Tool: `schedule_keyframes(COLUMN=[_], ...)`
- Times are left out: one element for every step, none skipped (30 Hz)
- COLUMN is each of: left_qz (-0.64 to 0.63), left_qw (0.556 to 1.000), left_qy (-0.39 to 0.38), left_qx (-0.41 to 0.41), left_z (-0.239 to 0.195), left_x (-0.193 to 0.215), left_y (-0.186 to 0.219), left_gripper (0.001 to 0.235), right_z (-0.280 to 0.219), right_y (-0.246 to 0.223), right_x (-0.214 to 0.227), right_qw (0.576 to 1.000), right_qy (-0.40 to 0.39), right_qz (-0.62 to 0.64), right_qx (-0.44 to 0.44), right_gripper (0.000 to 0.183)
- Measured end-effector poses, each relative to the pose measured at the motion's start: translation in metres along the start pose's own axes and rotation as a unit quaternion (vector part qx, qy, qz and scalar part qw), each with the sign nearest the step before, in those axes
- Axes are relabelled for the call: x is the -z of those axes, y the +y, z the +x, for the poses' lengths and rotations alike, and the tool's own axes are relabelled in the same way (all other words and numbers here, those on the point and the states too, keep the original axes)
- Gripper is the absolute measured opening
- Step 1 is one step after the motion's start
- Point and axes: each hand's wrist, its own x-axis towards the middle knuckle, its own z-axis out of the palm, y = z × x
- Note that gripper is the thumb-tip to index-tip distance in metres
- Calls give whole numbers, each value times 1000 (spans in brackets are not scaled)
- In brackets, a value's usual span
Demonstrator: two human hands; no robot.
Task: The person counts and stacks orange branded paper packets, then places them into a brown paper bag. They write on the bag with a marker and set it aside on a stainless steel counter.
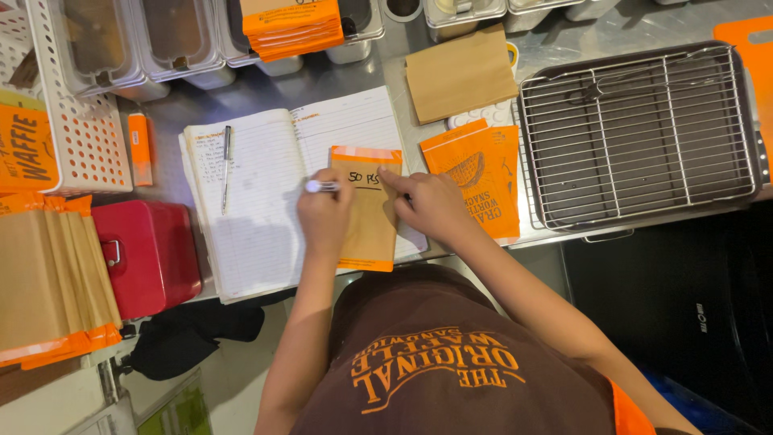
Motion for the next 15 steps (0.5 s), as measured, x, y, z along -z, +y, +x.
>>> schedule_keyframes(left_qz=[25, 15, 7, -1, -62, -123, -185, -231, -277, -323, -310, -297, -281, -275, -268], left_qw=[999, 1000, 1000, 1000, 995, 983, 962, 953, 941, 927, 939, 948, 956, 958, 960], left_qy=[17, 10, 5, -1, 2, 4, 5, 2, -1, -4, -22, -39, -56, -67, -79], left_qx=[19, 14, 10, 7, 72, 137, 200, 197, 195, 192, 149, 106, 65, 46, 26], left_z=[2, 4, 5, 6, 8, 9, 11, 11, 8, 4, -2, -9, -17, -23, -29], left_x=[3, 5, 8, 11, 14, 18, 22, 29, 38, 47, 55, 63, 70, 74, 78], left_y=[-3, -5, -7, -7, -5, -1, 6, 13, 21, 31, 41, 52, 61, 69, 77], left_gripper=[7, 7, 7, 8, 8, 8, 9, 7, 6, 6, 5, 5, 5, 5, 4], right_z=[1, 1, 1, 1, 2, 3, 1, -3, -7, -10, -13, -17, -22, -28, -33], right_y=[0, -1, -2, -4, -5, -7, -8, -11, -14, -18, -23, -28, -34, -40, -46], right_x=[1, 2, 2, 3, 5, 8, 11, 15, 18, 20, 22, 24, 25, 26, 26], right_qw=[1000, 1000, 1000, 1000, 1000, 1000, 996, 988, 975, 966, 956, 944, 934, 923, 911], right_qy=[4, 8, 10, 2, -4, -10, 2, 13, 23, 7, -10, -28, -41, -54, -65], right_qz=[4, 8, 13, 18, 21, 24, 90, 155, 219, 256, 293, 328, 355, 382, 408], right_qx=[6, 12, 20, 15, 11, 6, 14, 23, 31, 14, -3, -19, -11, -3, 5], right_gripper=[53, 53, 53, 52, 50, 49, 40, 31, 25, 25, 26, 29, 31, 33, 35])
